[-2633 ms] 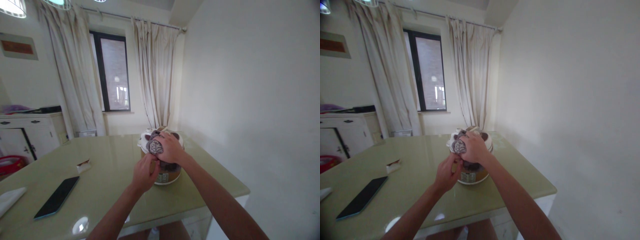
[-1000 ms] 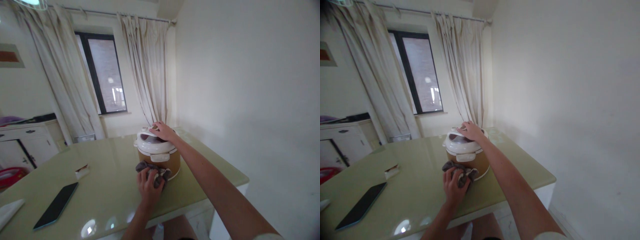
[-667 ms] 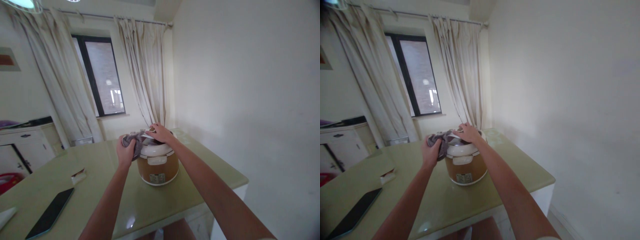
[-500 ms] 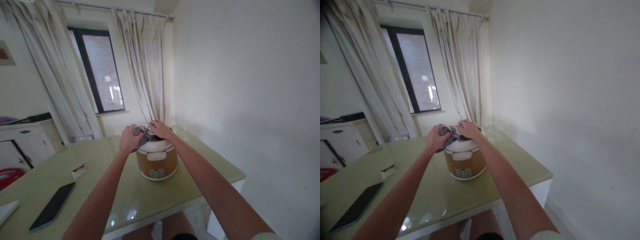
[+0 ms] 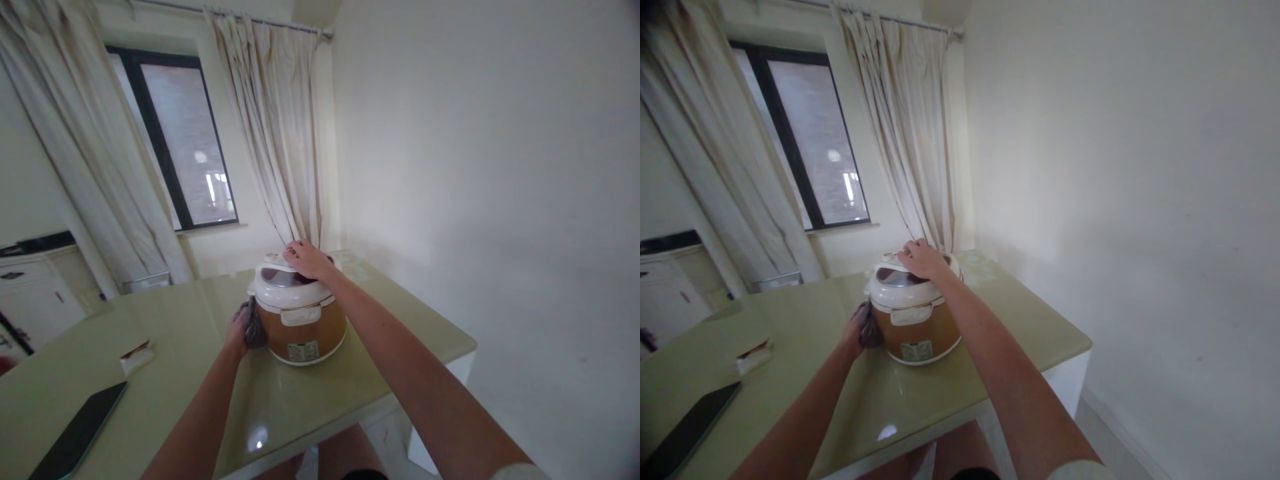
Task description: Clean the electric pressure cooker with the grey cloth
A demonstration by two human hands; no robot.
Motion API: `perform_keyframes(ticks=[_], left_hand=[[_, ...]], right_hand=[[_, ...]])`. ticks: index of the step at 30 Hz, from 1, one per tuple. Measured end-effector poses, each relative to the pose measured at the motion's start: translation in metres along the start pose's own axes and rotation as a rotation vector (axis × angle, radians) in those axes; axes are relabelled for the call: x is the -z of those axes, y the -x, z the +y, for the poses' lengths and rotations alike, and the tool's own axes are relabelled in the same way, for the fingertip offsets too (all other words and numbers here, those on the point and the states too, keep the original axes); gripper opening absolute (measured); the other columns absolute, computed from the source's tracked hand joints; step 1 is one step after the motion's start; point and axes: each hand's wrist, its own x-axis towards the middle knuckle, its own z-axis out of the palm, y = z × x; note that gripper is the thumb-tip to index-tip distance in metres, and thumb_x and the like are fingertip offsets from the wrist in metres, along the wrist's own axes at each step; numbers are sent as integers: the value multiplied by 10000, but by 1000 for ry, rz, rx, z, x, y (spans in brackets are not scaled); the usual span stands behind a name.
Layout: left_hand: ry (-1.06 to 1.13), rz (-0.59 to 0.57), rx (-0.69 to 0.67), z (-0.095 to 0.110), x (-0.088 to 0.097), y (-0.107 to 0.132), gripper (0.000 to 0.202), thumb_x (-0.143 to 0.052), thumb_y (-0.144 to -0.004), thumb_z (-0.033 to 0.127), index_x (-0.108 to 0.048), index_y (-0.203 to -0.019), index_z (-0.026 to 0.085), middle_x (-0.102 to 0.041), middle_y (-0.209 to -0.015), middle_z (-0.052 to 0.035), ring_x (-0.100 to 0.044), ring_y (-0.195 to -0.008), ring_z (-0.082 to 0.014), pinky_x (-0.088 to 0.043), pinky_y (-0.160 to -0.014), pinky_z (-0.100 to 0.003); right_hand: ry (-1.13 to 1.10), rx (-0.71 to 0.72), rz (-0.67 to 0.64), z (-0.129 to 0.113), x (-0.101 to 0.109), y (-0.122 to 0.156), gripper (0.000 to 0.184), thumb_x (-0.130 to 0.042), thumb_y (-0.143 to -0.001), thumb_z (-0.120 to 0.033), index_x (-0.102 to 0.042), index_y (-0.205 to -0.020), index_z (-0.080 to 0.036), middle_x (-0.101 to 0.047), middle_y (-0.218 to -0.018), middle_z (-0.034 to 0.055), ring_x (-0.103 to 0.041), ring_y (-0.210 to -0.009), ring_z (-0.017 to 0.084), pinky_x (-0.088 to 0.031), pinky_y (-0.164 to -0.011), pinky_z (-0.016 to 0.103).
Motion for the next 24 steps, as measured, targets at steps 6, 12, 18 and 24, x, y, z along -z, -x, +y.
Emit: perform_keyframes(ticks=[6, 12, 18, 24], left_hand=[[-9, 174, 33, 5, -7, -10, 257, -764, -814, 323, -685, -1025, 200, -710, -747, -3, -690, -627, -202, -589, -614, -340], [3, 152, -100, 34, -22, -12, 371, -719, -845, 426, -690, -1161, 233, -755, -957, 4, -728, -837, -172, -592, -730, -283], [-218, -63, -229, 9, 2, 43, 359, -669, -866, 457, -694, -1137, 224, -760, -1005, -40, -730, -906, -224, -590, -826, -365], [-749, 204, -1017, -56, -28, 142, 406, -704, -872, 350, -651, -1259, 240, -662, -1234, -144, -596, -1225, -356, -481, -1071, -571]], right_hand=[[-17, -3, -11, -4, 4, 4, 370, -473, -1079, -499, -628, -1325, -271, -588, -1443, 105, -633, -1256, 276, -462, -1117, 457], [-12, -2, -11, -4, 4, 5, 404, -466, -1074, -557, -633, -1318, -281, -589, -1441, 102, -626, -1289, 288, -464, -1119, 459], [6, -10, -4, -7, 6, 5, 454, -484, -1058, -628, -658, -1277, -270, -616, -1380, 117, -656, -1230, 306, -487, -1071, 450], [23, 9, 9, -6, 6, 4, 460, -484, -1064, -627, -665, -1285, -266, -616, -1369, 117, -667, -1200, 284, -476, -1083, 429]])
